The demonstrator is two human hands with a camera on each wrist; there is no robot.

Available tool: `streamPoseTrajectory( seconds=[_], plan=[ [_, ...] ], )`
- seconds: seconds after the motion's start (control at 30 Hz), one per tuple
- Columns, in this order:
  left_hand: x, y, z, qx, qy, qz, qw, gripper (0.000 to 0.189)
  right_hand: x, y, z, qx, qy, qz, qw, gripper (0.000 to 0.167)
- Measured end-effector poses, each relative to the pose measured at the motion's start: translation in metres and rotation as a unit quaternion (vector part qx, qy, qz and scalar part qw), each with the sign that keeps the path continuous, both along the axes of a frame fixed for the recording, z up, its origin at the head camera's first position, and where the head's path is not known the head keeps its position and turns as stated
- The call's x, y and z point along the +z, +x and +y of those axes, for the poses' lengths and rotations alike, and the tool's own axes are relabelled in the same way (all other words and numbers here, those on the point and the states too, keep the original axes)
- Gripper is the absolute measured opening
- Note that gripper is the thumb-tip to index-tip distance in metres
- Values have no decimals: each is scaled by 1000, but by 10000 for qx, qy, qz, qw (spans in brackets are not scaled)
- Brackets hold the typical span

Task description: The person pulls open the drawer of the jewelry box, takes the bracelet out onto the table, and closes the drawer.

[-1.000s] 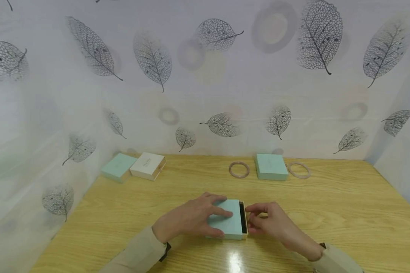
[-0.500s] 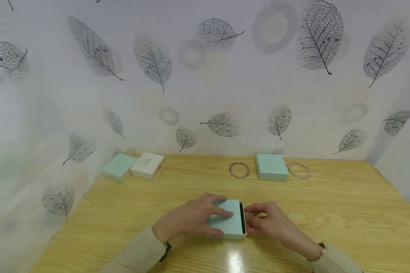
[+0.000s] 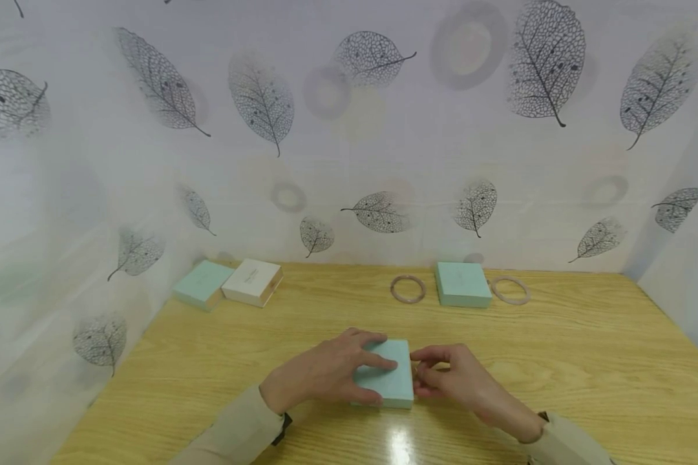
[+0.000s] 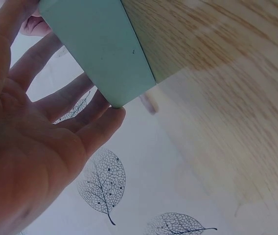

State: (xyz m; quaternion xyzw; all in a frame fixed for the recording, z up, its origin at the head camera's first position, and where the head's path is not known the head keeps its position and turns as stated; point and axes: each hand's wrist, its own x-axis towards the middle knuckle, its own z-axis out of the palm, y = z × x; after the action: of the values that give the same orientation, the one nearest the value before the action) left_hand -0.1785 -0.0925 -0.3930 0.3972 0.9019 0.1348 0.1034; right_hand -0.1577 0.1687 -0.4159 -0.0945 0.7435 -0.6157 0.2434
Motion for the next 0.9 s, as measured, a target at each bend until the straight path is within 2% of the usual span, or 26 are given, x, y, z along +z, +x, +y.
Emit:
streamPoseTrajectory(
  seconds=[0.9],
  plan=[
    [2,1,0,-6,12,-64,10000,53,1,-1,-4,-33,96,101,9999,37]
  ],
)
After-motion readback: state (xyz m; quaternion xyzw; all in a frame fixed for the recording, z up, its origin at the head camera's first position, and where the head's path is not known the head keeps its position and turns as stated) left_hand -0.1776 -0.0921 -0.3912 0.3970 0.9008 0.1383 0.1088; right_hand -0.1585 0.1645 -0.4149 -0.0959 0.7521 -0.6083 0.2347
